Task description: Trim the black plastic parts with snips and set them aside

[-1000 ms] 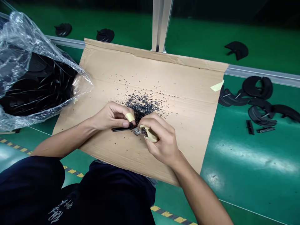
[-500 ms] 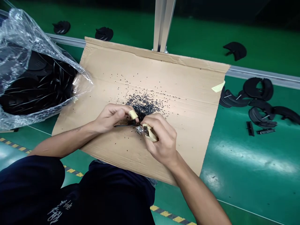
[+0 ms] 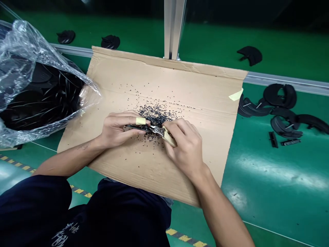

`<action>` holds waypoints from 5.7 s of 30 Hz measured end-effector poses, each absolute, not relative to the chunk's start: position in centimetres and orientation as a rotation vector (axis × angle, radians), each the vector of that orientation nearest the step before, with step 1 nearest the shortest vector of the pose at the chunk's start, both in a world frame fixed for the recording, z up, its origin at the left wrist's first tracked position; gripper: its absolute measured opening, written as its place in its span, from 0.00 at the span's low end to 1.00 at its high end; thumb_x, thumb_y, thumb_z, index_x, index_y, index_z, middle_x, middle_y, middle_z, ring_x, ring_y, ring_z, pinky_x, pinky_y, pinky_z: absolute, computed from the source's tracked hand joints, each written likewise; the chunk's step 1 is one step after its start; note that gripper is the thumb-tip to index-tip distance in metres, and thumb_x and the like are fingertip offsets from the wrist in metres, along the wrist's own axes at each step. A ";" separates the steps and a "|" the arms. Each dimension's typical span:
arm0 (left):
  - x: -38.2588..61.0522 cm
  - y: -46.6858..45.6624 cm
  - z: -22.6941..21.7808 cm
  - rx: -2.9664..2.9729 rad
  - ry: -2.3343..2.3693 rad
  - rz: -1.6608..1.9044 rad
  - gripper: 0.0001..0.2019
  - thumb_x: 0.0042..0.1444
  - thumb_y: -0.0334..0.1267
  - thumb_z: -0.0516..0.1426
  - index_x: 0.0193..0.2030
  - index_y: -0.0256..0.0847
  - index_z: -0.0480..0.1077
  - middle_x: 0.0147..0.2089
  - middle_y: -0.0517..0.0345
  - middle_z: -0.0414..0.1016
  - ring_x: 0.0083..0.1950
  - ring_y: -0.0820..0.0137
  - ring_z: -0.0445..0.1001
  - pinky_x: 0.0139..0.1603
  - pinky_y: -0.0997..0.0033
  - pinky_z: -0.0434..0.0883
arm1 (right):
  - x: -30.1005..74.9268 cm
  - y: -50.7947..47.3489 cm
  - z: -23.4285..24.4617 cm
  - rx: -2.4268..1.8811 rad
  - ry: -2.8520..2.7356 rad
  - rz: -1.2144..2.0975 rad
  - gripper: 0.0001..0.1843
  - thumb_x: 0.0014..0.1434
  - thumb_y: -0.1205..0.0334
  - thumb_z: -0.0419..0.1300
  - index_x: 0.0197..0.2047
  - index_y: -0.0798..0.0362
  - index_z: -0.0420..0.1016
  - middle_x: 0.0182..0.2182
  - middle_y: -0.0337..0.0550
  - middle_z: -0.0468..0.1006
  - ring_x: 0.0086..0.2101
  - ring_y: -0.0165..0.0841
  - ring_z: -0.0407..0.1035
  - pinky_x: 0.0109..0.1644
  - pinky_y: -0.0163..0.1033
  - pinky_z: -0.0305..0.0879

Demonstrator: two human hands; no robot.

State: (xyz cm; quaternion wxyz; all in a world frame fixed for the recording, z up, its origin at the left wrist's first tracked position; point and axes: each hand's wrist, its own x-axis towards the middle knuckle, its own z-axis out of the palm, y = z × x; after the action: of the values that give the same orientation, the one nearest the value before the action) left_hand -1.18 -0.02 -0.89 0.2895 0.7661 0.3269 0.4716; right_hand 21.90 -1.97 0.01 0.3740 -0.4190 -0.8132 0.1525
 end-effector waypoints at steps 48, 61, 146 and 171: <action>-1.4 -0.2 -0.9 2.345 0.883 1.146 0.05 0.61 0.29 0.62 0.44 0.36 0.74 0.41 0.52 0.82 0.44 0.69 0.80 0.46 0.69 0.78 | 20.6 -2.7 0.1 -0.988 -2.168 0.102 0.08 0.63 0.73 0.59 0.41 0.52 0.77 0.34 0.45 0.81 0.33 0.34 0.72 0.34 0.41 0.62; -1.5 0.0 -1.1 2.179 0.803 1.196 0.12 0.62 0.27 0.59 0.51 0.38 0.76 0.44 0.52 0.82 0.46 0.72 0.81 0.45 0.71 0.79 | 22.6 -1.5 0.5 -1.173 -1.985 0.353 0.07 0.64 0.69 0.60 0.44 0.50 0.76 0.34 0.44 0.78 0.33 0.34 0.71 0.36 0.40 0.65; -3.3 25.6 0.8 2.011 1.901 0.798 0.14 0.66 0.43 0.59 0.53 0.36 0.72 0.54 0.49 0.76 0.53 0.64 0.77 0.56 0.55 0.76 | 22.6 -2.0 -0.4 -1.501 -2.271 -0.029 0.09 0.59 0.72 0.63 0.43 0.54 0.75 0.37 0.47 0.77 0.40 0.40 0.65 0.41 0.42 0.52; 0.5 7.4 4.9 2.418 1.046 0.230 0.16 0.62 0.49 0.58 0.28 0.42 0.69 0.22 0.62 0.69 0.23 0.75 0.64 0.28 0.72 0.65 | 21.8 -2.3 -0.1 -1.576 -2.245 -0.016 0.12 0.61 0.78 0.55 0.44 0.57 0.76 0.39 0.52 0.78 0.42 0.43 0.64 0.42 0.45 0.50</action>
State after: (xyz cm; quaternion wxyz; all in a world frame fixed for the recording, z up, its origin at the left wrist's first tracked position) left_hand 0.54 7.37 4.95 0.2458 0.8863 0.3834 0.0844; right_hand 21.82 -2.27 -0.06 0.1980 -0.5631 -0.8023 -0.0056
